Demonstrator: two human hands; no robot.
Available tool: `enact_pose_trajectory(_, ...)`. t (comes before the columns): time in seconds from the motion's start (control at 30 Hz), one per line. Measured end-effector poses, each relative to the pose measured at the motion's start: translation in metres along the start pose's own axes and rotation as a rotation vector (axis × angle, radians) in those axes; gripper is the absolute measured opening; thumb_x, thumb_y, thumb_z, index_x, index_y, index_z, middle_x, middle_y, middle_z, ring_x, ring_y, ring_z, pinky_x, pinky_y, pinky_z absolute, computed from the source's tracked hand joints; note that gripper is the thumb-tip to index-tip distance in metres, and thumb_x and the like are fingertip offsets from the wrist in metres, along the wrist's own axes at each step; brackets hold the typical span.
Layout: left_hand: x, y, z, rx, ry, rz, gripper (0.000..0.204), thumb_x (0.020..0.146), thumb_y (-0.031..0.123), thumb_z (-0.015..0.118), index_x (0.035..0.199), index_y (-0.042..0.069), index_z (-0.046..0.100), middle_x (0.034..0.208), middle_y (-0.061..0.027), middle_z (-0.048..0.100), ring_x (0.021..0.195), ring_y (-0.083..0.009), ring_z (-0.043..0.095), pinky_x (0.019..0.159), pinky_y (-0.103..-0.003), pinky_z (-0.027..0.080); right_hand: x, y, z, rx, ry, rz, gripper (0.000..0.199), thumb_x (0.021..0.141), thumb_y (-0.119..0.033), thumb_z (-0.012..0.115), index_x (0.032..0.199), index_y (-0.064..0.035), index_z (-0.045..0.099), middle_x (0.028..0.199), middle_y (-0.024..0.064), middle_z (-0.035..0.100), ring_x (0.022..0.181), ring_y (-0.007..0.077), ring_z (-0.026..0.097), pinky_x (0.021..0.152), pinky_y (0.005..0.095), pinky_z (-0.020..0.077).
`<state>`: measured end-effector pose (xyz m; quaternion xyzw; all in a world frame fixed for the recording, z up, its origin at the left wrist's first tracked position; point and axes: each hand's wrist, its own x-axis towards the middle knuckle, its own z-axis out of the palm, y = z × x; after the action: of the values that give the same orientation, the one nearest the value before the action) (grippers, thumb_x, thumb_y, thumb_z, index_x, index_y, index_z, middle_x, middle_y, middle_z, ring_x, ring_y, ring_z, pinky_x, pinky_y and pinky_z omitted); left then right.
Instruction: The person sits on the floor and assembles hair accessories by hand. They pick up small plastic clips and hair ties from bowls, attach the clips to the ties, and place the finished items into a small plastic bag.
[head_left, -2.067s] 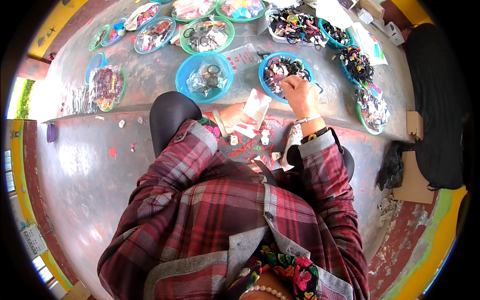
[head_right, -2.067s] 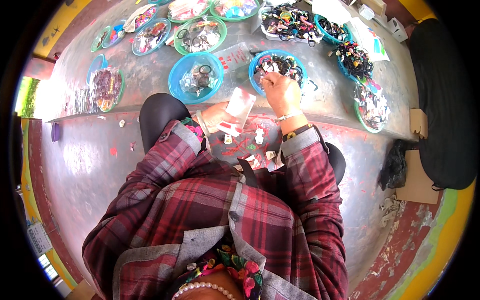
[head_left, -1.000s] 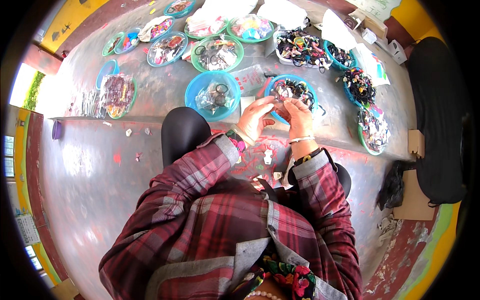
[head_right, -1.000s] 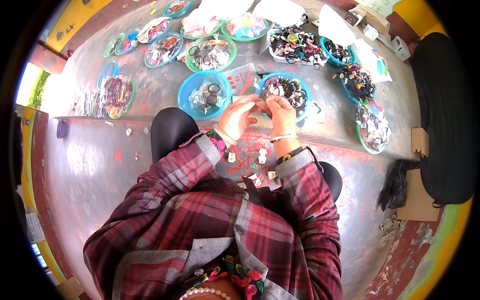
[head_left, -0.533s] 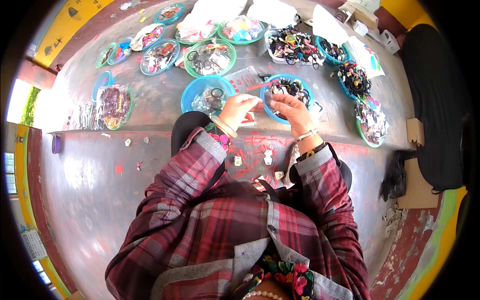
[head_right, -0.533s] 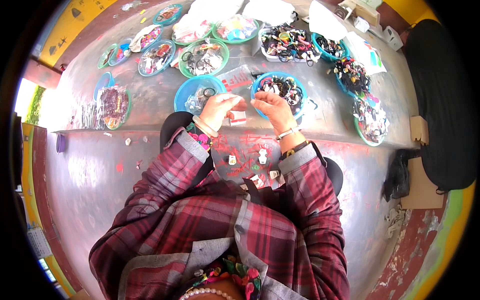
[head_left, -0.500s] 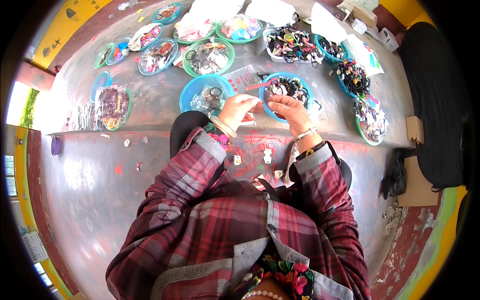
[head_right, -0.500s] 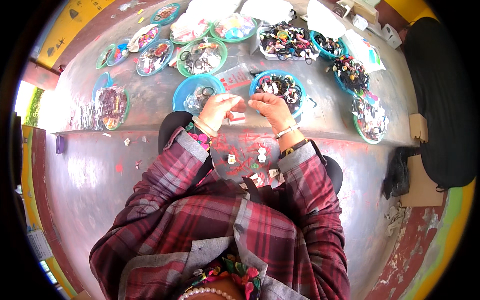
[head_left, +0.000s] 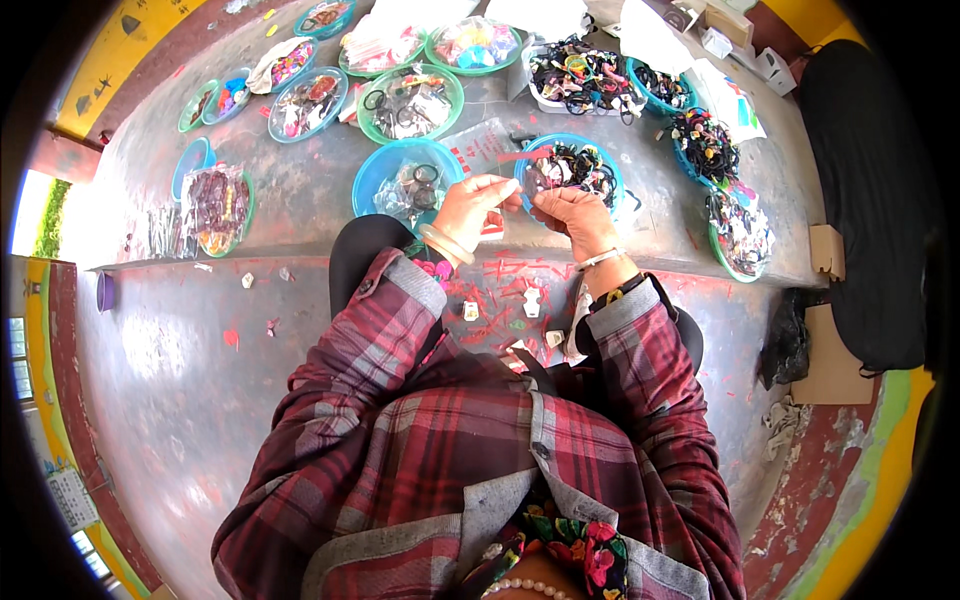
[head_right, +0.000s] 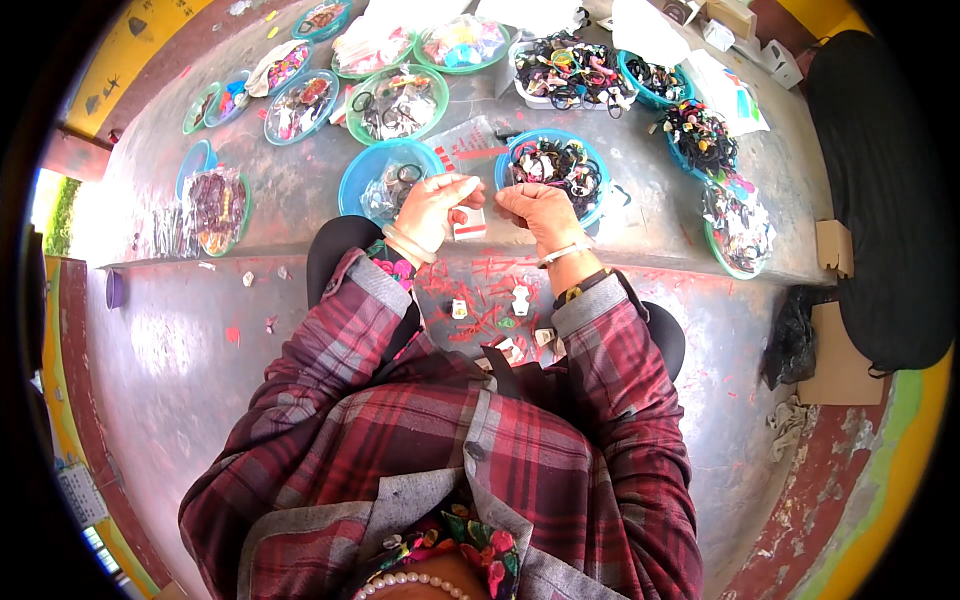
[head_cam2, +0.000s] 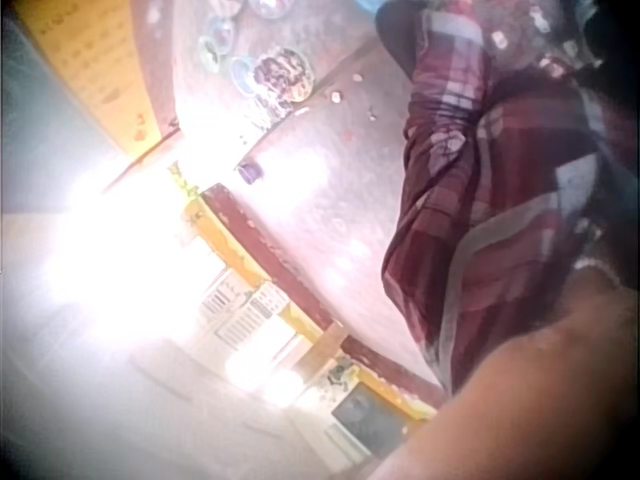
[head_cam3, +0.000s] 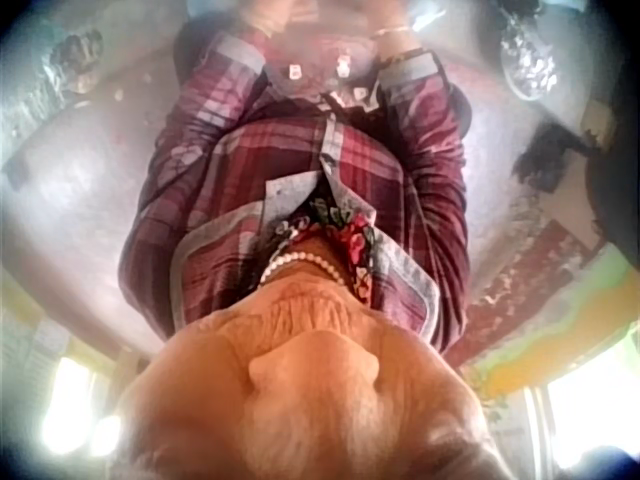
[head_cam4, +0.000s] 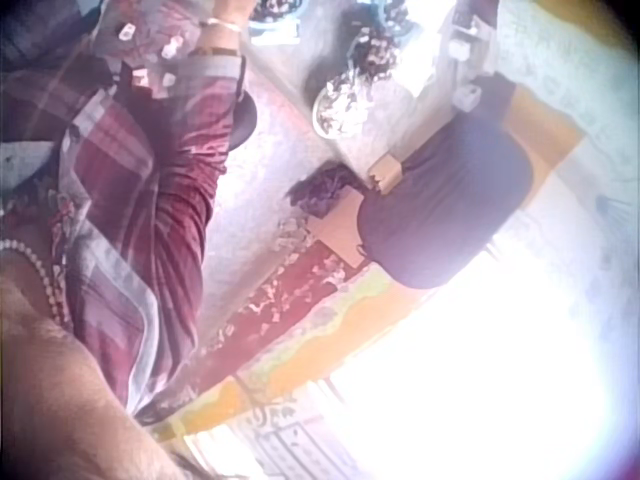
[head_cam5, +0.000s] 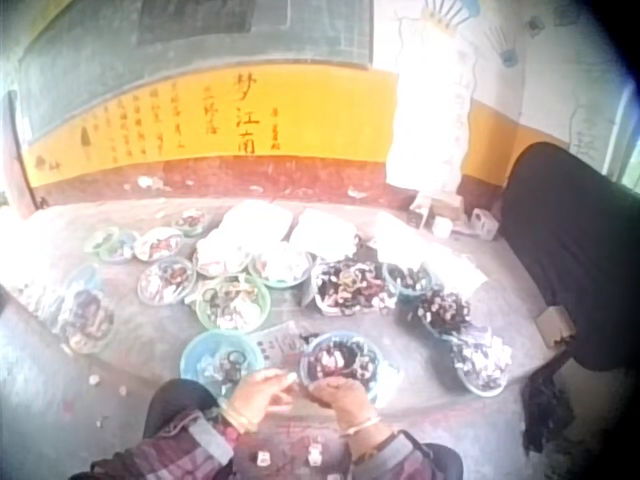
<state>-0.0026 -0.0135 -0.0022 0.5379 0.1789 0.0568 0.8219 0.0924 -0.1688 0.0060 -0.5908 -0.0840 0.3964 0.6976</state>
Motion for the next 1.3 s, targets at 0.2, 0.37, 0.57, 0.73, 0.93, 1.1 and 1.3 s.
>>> enact_pose_trajectory(0.2, 0.000, 0.000, -0.002, -0.041, -0.019, -0.026, 0.022, 0.086, 0.019, 0.057, 0.093, -0.001, 0.060, 0.083, -0.0072, 0.062, 0.076, -0.0121, 0.059, 0.056, -0.020, 0.044, -0.003, -0.002, -0.003, -0.041, -0.030, -0.028, 0.012, 0.077, -0.010, 0.064, 0.082, -0.0008, 0.067, 0.074, 0.0066, 0.066, 0.066, 0.0106, 0.059, 0.063, 0.0214, 0.0419)
enact_pose_trajectory(0.37, -0.003, 0.001, 0.001, -0.055, -0.043, -0.041, 0.021, 0.086, 0.019, 0.058, 0.094, 0.000, 0.060, 0.084, -0.0070, 0.062, 0.077, -0.0124, 0.059, 0.056, -0.020, 0.044, -0.006, -0.005, -0.001, 0.010, -0.009, -0.070, 0.010, 0.073, -0.006, 0.065, 0.079, 0.0022, 0.067, 0.073, 0.0088, 0.066, 0.067, 0.0142, 0.060, 0.067, 0.0239, 0.0440)
enact_pose_trajectory(0.57, -0.001, -0.003, 0.000, -0.039, -0.058, -0.031, 0.021, 0.085, 0.021, 0.058, 0.096, 0.003, 0.061, 0.085, -0.0054, 0.064, 0.076, -0.0101, 0.060, 0.055, -0.019, 0.043, -0.005, -0.004, -0.001, -0.016, -0.006, -0.097, 0.009, 0.071, -0.005, 0.068, 0.076, 0.0027, 0.066, 0.071, 0.0080, 0.065, 0.066, 0.0130, 0.058, 0.066, 0.0238, 0.0435)
enact_pose_trajectory(0.73, 0.000, -0.004, 0.000, -0.059, -0.065, -0.032, 0.019, 0.085, 0.019, 0.058, 0.096, 0.003, 0.061, 0.085, -0.0050, 0.064, 0.074, -0.0091, 0.059, 0.054, -0.018, 0.043, -0.004, -0.003, -0.002, -0.026, 0.001, -0.108, 0.007, 0.070, -0.003, 0.069, 0.073, 0.0017, 0.065, 0.070, 0.0067, 0.064, 0.065, 0.0120, 0.057, 0.065, 0.0227, 0.0428)
enact_pose_trajectory(0.93, 0.001, -0.008, -0.003, -0.127, -0.061, -0.042, 0.017, 0.086, 0.015, 0.057, 0.096, 0.002, 0.061, 0.084, -0.0048, 0.063, 0.072, -0.0087, 0.059, 0.053, -0.018, 0.045, -0.005, -0.003, 0.002, -0.009, -0.007, -0.127, 0.006, 0.068, 0.000, 0.070, 0.070, 0.0003, 0.064, 0.068, 0.0053, 0.063, 0.064, 0.0111, 0.056, 0.063, 0.0225, 0.0424)
enact_pose_trajectory(1.1, 0.000, -0.004, -0.002, -0.134, -0.074, -0.037, 0.017, 0.085, 0.014, 0.058, 0.097, 0.002, 0.061, 0.084, -0.0040, 0.063, 0.071, -0.0093, 0.059, 0.053, -0.018, 0.045, -0.003, -0.001, 0.000, -0.030, 0.000, -0.141, 0.008, 0.068, 0.001, 0.070, 0.067, -0.0007, 0.062, 0.067, 0.0039, 0.061, 0.062, 0.0103, 0.054, 0.062, 0.0228, 0.0418)
enact_pose_trajectory(1.3, 0.002, -0.006, -0.003, -0.102, -0.126, -0.078, 0.019, 0.084, 0.017, 0.059, 0.099, 0.004, 0.060, 0.091, -0.0035, 0.062, 0.078, -0.0098, 0.058, 0.058, -0.020, 0.047, -0.001, 0.002, 0.001, -0.013, 0.005, -0.155, 0.015, 0.067, 0.003, 0.070, 0.064, -0.0040, 0.057, 0.065, 0.0020, 0.059, 0.060, 0.0086, 0.052, 0.060, 0.0215, 0.0402)
